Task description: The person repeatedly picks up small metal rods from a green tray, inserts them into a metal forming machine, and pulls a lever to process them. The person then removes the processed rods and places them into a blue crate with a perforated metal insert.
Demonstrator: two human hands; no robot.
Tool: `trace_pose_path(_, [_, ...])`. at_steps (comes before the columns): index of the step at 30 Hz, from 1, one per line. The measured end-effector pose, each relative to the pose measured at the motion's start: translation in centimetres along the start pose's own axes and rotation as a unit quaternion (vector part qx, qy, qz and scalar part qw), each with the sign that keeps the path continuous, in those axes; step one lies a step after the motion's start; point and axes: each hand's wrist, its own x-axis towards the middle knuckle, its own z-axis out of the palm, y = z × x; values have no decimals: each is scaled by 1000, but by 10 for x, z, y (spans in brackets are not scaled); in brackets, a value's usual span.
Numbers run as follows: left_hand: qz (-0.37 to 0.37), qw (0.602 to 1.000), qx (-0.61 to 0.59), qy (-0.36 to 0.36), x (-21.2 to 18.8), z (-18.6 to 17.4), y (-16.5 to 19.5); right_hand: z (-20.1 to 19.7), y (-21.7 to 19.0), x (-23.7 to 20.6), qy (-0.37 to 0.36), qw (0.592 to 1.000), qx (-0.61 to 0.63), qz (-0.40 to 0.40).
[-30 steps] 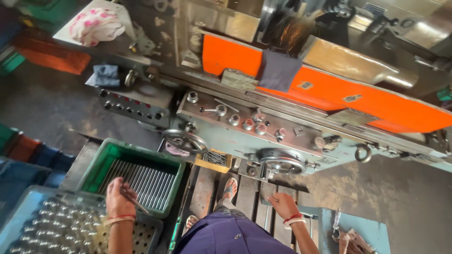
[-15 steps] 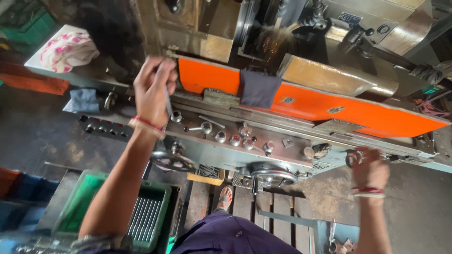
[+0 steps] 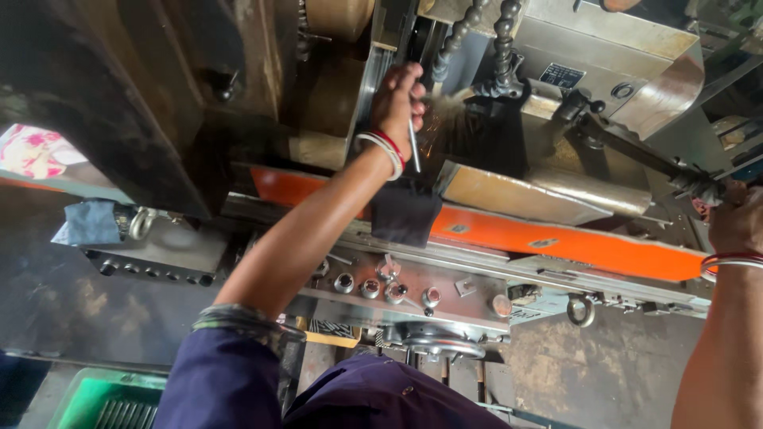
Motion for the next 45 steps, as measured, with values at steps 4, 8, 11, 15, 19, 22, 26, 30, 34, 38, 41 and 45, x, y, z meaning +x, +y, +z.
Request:
trace_pose_path(4, [-46,997,47,42,58,1,-73,26,25,24,-48,994,-92,44])
trace_pose_path(8, [-68,988,108,83,97,-8,-128,37,34,37,-65,981,-168,70])
trace_pose_path(11, [-79,987,122,65,112,-21,-153,44,39,40,-69,973,-202,86])
trace_pose_path(15, [-93,983,150,55,118,-36,-171,52,43,38,-63,967,-224,105])
trace_pose_path(19, [-81,977,199,9,115,-38,-177,58,43,35,-35,969,-235,64])
trace_pose_path(22, [-95,970,224,4,110,-36,-177,60,41,36,-6,978,-195,77])
trace_pose_path(26, [-84,972,219,0,105,-34,-173,59,35,37,-31,980,-156,117])
trace_pose_path(30, [-75,974,212,-13,102,-34,-169,57,31,37,-32,986,-126,99])
trace_pose_path(34, [-66,968,239,-21,100,-36,-168,55,27,36,-29,990,-108,86])
trace_pose_path(38, [-62,967,247,-26,101,-38,-170,53,25,35,-24,999,-28,38])
trace_pose_path(41, [-50,966,252,-27,102,-37,-171,54,25,35,-37,998,-12,55])
trace_pose_path(45, [-54,966,252,-31,101,-37,-170,56,26,36,-12,997,-68,44])
